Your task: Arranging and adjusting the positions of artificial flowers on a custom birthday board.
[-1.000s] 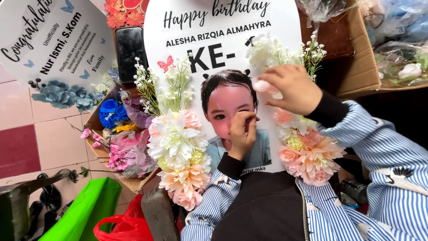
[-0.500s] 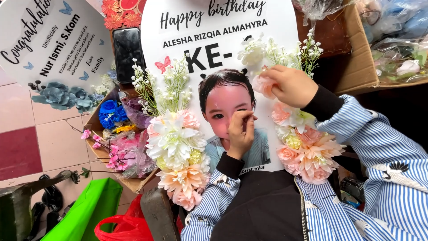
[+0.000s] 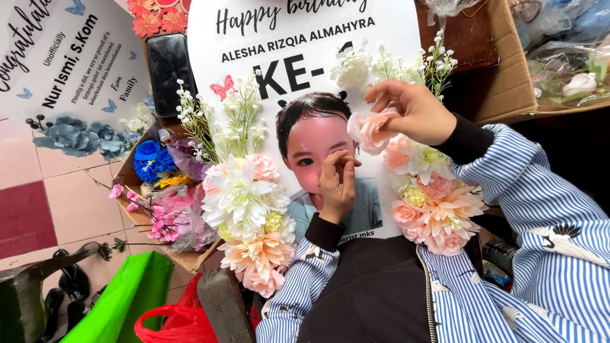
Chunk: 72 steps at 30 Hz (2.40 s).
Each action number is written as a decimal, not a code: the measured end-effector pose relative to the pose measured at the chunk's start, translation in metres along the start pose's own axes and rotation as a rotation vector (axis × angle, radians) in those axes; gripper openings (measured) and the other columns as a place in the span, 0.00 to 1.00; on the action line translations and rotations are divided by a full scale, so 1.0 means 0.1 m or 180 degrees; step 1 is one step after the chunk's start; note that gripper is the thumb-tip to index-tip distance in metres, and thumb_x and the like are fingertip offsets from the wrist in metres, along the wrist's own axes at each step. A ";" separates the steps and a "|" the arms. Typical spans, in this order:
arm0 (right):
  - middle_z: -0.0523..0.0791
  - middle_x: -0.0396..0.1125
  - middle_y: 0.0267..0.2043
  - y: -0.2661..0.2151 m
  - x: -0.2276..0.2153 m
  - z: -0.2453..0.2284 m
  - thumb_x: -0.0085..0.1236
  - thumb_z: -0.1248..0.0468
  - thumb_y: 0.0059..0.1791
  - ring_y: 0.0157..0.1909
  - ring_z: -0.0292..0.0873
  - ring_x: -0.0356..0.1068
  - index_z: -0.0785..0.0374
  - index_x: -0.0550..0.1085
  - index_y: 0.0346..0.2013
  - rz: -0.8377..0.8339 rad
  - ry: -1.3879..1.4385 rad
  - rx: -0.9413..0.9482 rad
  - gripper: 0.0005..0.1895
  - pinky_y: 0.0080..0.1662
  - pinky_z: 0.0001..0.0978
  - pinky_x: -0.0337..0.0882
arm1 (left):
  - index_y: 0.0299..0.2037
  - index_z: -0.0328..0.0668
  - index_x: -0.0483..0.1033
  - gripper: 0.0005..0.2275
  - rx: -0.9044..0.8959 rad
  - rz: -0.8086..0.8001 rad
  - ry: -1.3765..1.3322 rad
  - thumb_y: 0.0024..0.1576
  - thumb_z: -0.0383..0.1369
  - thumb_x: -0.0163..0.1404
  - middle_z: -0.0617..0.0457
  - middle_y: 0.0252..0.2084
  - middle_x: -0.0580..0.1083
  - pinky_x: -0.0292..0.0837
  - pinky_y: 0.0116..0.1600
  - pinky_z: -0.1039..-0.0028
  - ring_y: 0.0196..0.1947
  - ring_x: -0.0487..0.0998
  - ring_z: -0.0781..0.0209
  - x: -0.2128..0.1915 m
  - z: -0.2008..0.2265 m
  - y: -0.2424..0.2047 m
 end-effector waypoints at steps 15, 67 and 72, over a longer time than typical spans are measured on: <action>0.58 0.73 0.49 -0.43 0.73 -0.19 0.55 0.67 0.49 0.52 0.63 0.75 0.63 0.73 0.59 -0.0925 -0.1266 -0.0043 0.22 0.49 0.52 0.78 | 0.58 0.34 0.68 0.24 0.0002 0.0189 0.0209 0.60 0.46 0.55 0.42 0.46 0.75 0.75 0.50 0.64 0.42 0.79 0.49 -0.05 -0.29 -0.16; 0.62 0.61 0.55 -2.77 1.76 -1.59 0.31 0.62 0.59 0.53 0.65 0.60 0.78 0.64 0.46 -0.5047 0.1225 -0.1864 0.18 0.63 0.56 0.61 | 0.62 0.29 0.66 0.27 -0.1312 -0.1042 -0.0011 0.58 0.43 0.52 0.43 0.50 0.79 0.77 0.49 0.72 0.45 0.82 0.57 -0.25 1.12 -0.30; 0.61 0.61 0.44 -2.67 1.63 -1.74 0.30 0.64 0.62 0.50 0.66 0.64 0.72 0.61 0.31 -0.4954 0.1714 -0.2347 0.19 0.61 0.71 0.60 | 0.63 0.30 0.65 0.27 -0.1215 -0.1042 0.0081 0.58 0.42 0.52 0.42 0.52 0.78 0.78 0.50 0.70 0.47 0.82 0.54 -0.34 1.17 -0.28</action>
Point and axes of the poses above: each hand's wrist, its own y-axis towards the middle knuckle, its own x-axis out of the palm, z = x × y, the point moved 9 cm from there along y, towards the middle knuckle
